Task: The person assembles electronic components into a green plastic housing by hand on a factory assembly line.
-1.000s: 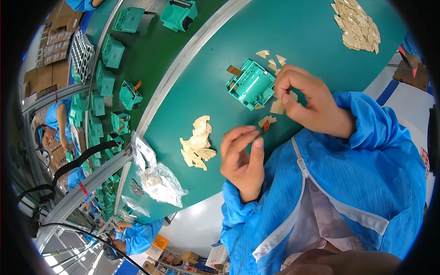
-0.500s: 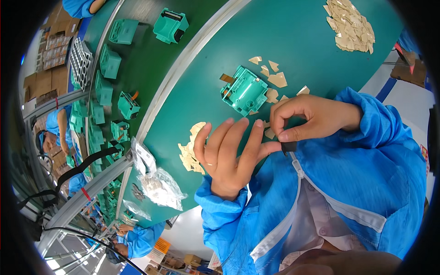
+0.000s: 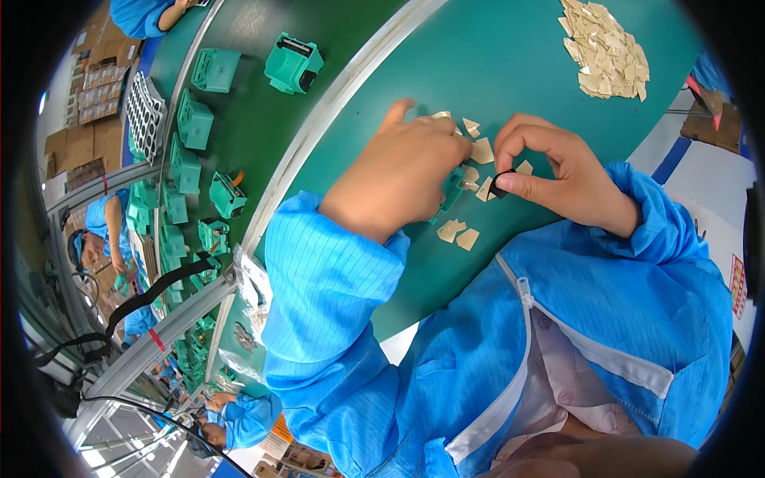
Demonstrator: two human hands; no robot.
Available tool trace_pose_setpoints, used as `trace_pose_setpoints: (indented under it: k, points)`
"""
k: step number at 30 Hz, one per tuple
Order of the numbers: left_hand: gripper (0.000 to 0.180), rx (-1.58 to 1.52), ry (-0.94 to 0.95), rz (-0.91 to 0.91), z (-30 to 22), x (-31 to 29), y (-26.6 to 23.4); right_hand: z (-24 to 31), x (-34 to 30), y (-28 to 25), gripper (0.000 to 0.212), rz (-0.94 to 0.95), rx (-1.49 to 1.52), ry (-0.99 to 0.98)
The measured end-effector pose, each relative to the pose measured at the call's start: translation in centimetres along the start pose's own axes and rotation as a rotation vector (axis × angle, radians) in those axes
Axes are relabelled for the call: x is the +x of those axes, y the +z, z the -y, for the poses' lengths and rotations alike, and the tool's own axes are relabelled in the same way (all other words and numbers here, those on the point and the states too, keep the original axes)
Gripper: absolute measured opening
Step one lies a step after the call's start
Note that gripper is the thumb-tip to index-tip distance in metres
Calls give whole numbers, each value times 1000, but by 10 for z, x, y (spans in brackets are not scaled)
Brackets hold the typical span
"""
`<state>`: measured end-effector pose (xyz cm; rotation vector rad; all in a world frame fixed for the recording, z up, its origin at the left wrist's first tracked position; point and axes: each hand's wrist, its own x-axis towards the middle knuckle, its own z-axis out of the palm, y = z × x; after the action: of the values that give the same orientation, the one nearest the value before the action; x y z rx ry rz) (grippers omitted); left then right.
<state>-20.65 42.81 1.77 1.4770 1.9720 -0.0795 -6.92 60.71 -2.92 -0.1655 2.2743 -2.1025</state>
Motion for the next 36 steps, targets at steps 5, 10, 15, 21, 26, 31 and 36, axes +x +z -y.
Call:
trace_pose_setpoints:
  k: [5, 10, 15, 21, 26, 31, 36]
  points:
    - [54, -289, -213, -127, 2, -39, -6, -4, -4, 4, 11, -27, 132, 22]
    - [45, -1068, -440, -638, -22, -87, 39, -1, -3, 14, 14, 97, 270, 87]
    - [51, -1783, -461, -1178, -88, -76, 82, 11, 0, 33, 14, 89, 456, 101]
    - [47, -1709, -453, -1450, -106, -57, 103, 11, 5, 41, 15, 95, 416, 97]
    - [50, -1336, -575, -1378, -108, -55, 101, 13, 7, 46, 16, 58, 391, 77]
    - [52, -1329, -578, -1381, -113, -51, 96, 13, 5, 48, 19, 6, 343, 80]
    - [50, -1385, -618, -1360, -114, -48, 92, 11, 5, 48, 19, -4, 311, 78]
